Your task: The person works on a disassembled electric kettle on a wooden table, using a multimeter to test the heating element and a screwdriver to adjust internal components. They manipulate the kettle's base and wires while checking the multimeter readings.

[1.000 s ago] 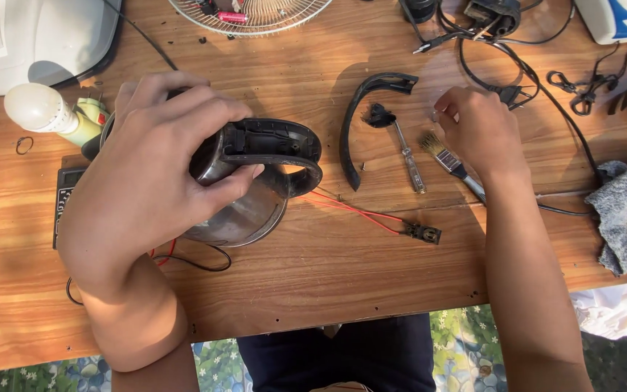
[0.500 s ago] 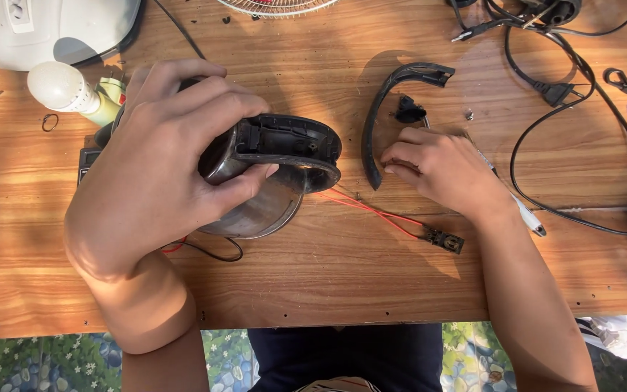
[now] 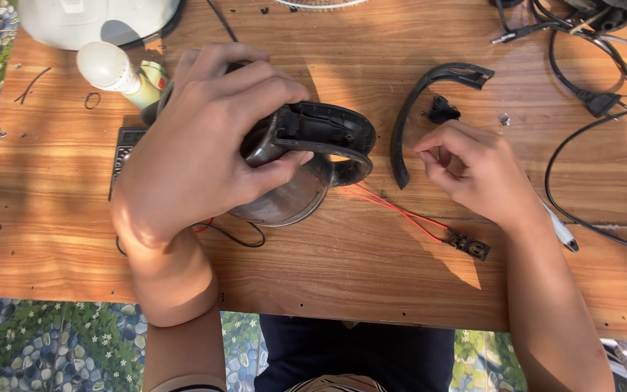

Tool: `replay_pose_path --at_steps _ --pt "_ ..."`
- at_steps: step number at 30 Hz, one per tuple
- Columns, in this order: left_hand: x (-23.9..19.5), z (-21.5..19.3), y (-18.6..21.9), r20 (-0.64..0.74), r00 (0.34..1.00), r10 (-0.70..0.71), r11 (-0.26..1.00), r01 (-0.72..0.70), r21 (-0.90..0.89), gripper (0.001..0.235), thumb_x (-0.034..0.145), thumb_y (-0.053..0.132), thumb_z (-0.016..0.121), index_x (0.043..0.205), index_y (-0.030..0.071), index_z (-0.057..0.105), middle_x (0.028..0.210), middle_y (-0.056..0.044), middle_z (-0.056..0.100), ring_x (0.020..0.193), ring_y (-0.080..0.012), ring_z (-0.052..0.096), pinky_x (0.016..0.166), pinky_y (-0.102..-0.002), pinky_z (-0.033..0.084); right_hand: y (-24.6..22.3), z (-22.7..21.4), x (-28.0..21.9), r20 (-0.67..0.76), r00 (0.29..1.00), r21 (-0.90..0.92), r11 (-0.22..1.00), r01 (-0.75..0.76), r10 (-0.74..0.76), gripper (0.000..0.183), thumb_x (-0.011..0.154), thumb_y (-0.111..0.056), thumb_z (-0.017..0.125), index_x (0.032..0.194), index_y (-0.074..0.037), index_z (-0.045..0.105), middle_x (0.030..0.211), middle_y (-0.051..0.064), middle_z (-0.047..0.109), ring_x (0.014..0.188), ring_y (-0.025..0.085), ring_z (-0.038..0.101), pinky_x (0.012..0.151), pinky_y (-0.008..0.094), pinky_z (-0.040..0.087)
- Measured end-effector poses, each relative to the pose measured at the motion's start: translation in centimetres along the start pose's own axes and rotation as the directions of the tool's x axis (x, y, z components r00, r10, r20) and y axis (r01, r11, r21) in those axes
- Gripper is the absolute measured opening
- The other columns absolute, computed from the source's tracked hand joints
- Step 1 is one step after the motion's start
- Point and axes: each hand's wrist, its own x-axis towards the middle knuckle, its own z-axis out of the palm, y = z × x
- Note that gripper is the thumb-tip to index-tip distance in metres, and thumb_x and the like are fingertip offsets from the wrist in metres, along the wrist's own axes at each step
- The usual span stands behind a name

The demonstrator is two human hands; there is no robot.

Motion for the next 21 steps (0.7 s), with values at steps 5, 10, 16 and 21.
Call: replay_pose_path --at_steps 5,10,16,21 --pt "-0.1 0.2 -0.5 -0.032 0.998 0.050 0.998 -0.049 0.034 0.041 0.089 0.031 0.082 0.120 0.009 0.066 0.110 -0.004 0.066 0.116 -0.0369 0.050 0.093 -0.051 0.036 -3.5 -1.7 0.8 -0.206 0.978 0.353 0.934 0.052 0.024 0.001 0.101 0.002 0.068 0.100 0.001 0.068 0.100 0.013 0.072 0.094 0.022 0.068 0.082 0.030 0.050" --pt "-0.1 0.2 -0.4 -0.043 0.999 0.029 1.000 -0.028 0.006 0.040 0.088 0.034 0.082 0.117 0.011 0.065 0.111 -0.001 0.066 0.117 -0.0358 0.049 0.094 -0.051 0.036 -7.7 -5.0 5.3 -0.239 0.940 0.268 0.914 0.305 -0.243 0.007 0.097 -0.001 0.066 0.095 -0.003 0.073 0.099 0.013 0.065 0.085 0.021 0.062 0.079 0.031 0.048" --pt "-0.2 0.2 -0.3 -0.036 0.999 -0.005 1.000 0.005 0.002 0.041 0.087 0.036 0.081 0.117 0.014 0.064 0.110 -0.001 0.064 0.122 -0.0387 0.048 0.095 -0.054 0.036 -9.0 -6.2 11.2 -0.034 0.912 0.248 0.881 0.404 -0.408 0.012 0.098 -0.001 0.068 0.104 -0.007 0.078 0.109 0.013 0.056 0.084 0.018 0.056 0.074 0.028 0.046" --pt "0.1 0.0 -0.3 -0.052 0.999 -0.017 0.999 0.018 0.031 0.038 0.087 0.037 0.078 0.113 0.012 0.065 0.111 -0.004 0.064 0.121 -0.0391 0.048 0.098 -0.061 0.036 -8.1 -5.3 12.7 0.015 0.899 0.316 0.856 0.410 -0.437 0.014 0.097 -0.007 0.065 0.102 -0.010 0.077 0.114 0.012 0.057 0.087 0.018 0.058 0.075 0.027 0.050"
